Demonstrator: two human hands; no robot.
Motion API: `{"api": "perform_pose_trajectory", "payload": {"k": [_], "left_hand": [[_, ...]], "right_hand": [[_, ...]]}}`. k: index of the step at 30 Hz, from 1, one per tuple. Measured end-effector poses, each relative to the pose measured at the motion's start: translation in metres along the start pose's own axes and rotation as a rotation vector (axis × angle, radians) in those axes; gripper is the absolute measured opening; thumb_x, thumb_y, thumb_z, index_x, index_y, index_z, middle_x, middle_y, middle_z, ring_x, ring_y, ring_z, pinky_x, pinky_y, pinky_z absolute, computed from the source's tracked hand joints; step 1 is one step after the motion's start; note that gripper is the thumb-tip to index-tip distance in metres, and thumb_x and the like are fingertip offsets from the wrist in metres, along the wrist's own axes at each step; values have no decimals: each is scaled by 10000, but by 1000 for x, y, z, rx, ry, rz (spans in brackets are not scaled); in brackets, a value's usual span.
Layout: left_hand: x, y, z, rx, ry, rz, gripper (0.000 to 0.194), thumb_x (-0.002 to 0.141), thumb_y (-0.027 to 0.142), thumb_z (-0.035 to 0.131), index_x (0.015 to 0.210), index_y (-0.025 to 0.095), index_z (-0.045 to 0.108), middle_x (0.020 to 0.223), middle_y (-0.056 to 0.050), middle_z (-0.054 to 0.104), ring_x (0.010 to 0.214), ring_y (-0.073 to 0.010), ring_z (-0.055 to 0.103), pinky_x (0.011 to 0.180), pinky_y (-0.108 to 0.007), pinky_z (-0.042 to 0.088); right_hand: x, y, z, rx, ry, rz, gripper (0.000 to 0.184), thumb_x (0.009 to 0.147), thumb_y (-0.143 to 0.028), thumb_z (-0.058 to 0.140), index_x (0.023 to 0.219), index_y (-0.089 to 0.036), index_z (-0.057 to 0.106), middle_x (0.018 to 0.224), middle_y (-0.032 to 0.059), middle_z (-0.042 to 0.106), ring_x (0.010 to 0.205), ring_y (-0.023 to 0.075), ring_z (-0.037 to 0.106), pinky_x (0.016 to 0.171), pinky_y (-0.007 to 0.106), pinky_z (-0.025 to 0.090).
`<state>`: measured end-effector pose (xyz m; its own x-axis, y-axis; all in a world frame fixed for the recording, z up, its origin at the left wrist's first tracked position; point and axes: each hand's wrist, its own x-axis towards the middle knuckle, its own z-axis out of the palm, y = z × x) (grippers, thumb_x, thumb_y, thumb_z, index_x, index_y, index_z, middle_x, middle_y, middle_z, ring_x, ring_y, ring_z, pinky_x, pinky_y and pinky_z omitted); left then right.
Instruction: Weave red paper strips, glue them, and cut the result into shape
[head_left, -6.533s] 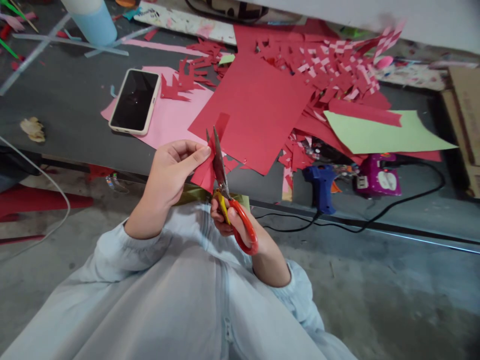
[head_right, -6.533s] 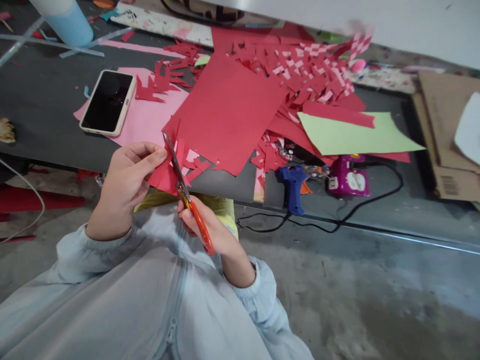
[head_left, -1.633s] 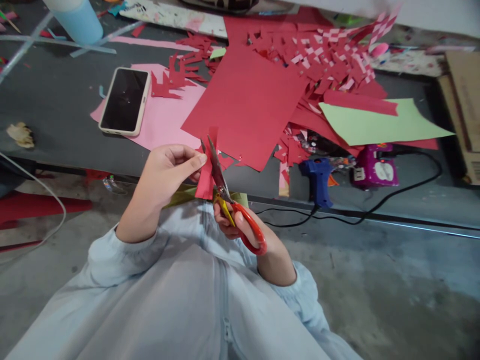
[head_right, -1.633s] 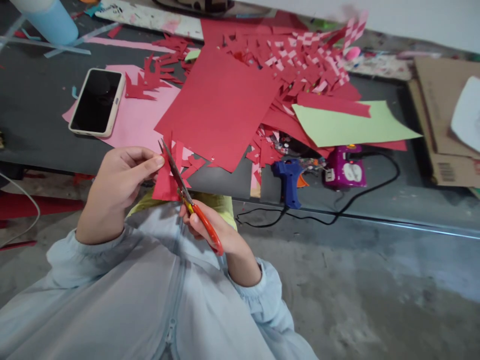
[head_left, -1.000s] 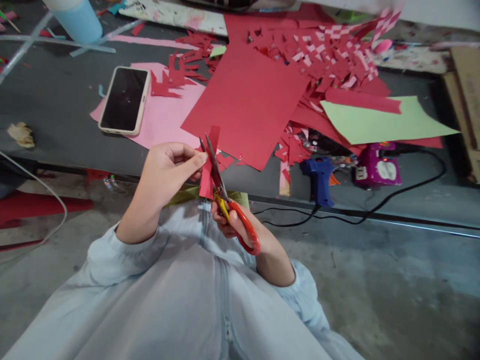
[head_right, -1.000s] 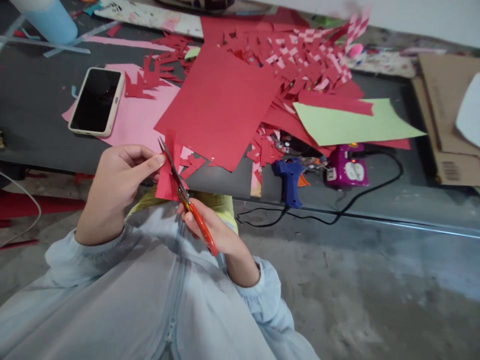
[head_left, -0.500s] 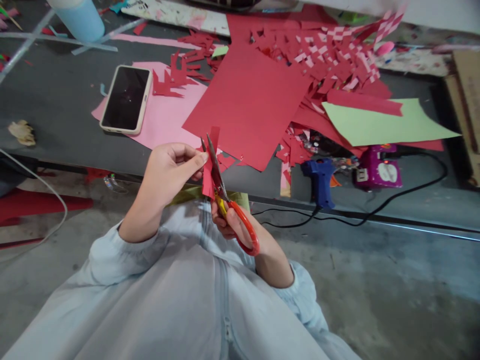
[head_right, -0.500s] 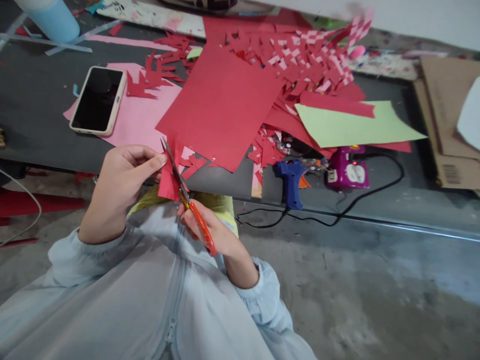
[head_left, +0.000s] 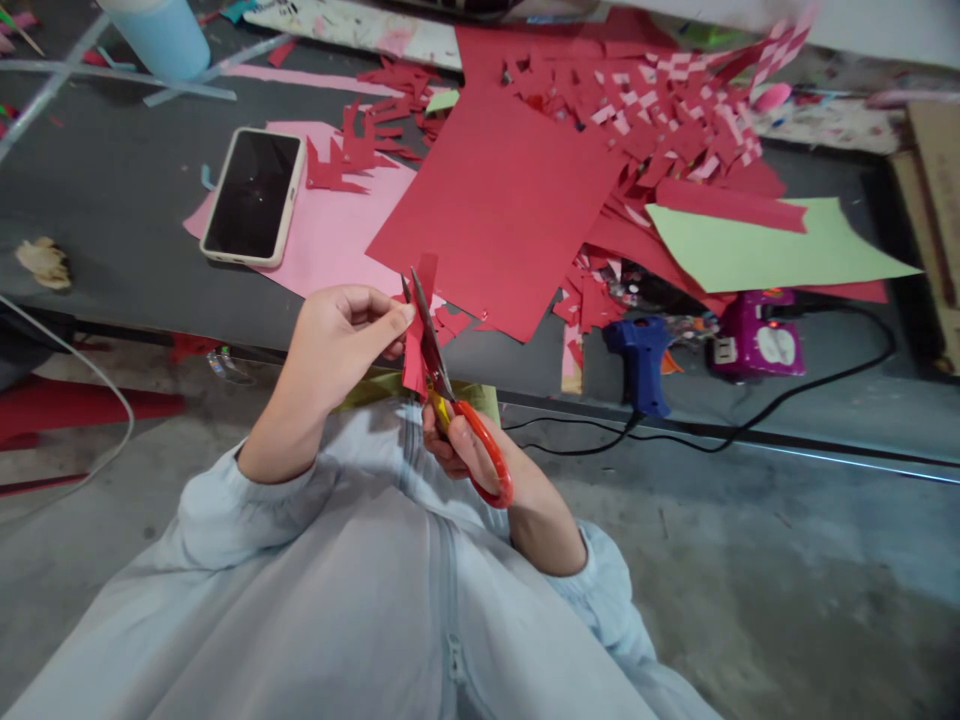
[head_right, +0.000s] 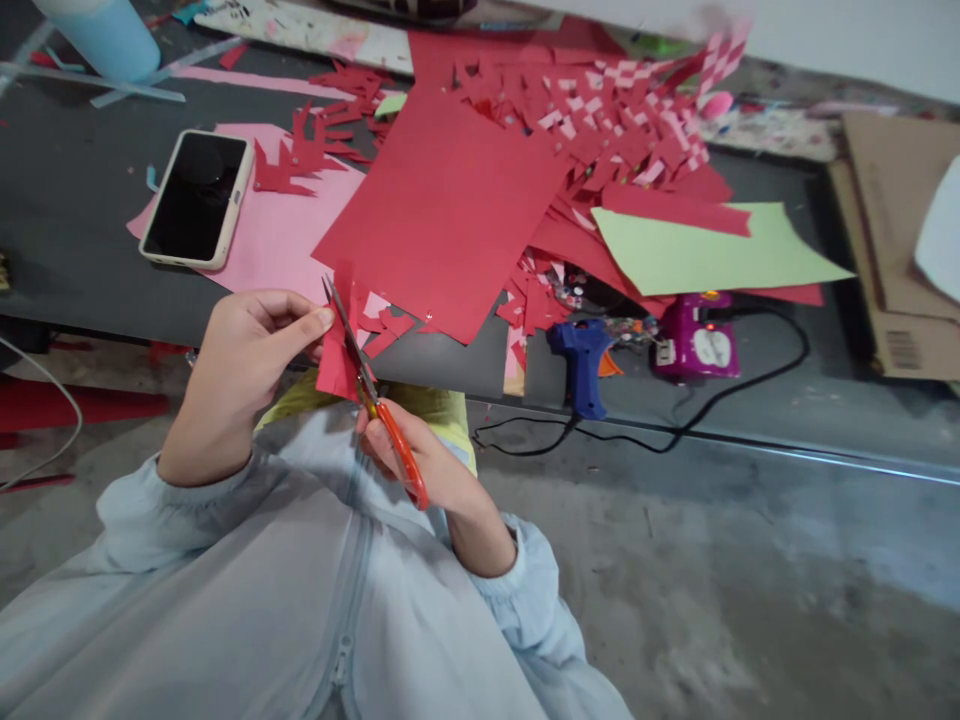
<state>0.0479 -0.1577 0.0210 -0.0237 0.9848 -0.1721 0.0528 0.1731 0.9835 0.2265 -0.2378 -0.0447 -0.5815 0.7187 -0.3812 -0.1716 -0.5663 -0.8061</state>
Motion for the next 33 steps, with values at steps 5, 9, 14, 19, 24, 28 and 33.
{"api": "perform_pose_trajectory", "payload": {"k": [5,9,14,19,24,28,33], "left_hand": [[1,-1,0,2,6,-6,152,779,174,686,633,162,646,579,23,629,510,-64,554,519,-172,463],[2,-3,-2,-7,-9,-20,141,767,187,703,639,163,648,585,26,626,514,-64,548,522,-175,465],[2,-4,-4,14,-3,-37,133,760,199,704,644,160,652,606,16,638,525,-66,546,527,-177,467],[3,-4,-4,41,5,-42,144,764,209,700,640,162,644,603,13,635,524,-69,546,527,-178,468],[2,-4,-3,20,-11,-30,142,765,186,695,636,160,643,590,25,618,514,-59,537,523,-170,459],[1,-3,-3,39,-6,-31,155,781,181,676,631,161,639,590,29,606,516,-57,529,531,-171,460],[2,-3,-4,52,-8,-55,145,778,181,676,639,165,638,601,27,612,524,-63,532,544,-182,467]], "right_hand": [[0,1,-2,-23,6,-13,414,940,-645,523,941,-232,491,684,-67,344,537,77,249,448,224,214],[-1,-3,-1,-132,28,-61,428,955,-645,492,889,-222,476,692,-60,356,538,72,261,437,222,222],[-1,-5,-2,-174,25,-76,427,967,-629,486,856,-218,451,695,-59,360,544,70,257,440,223,223],[0,-1,-2,-164,37,-64,438,965,-628,488,805,-227,412,673,-65,352,532,71,256,437,223,224],[1,-3,0,-207,61,-76,464,944,-657,498,786,-232,401,644,-68,363,520,72,270,441,225,246],[0,-4,0,-208,62,-66,469,945,-674,479,815,-229,408,633,-72,375,513,67,293,440,218,270],[-1,-2,0,-166,63,-32,487,924,-688,509,809,-230,392,635,-74,373,514,62,309,421,203,259]]}}
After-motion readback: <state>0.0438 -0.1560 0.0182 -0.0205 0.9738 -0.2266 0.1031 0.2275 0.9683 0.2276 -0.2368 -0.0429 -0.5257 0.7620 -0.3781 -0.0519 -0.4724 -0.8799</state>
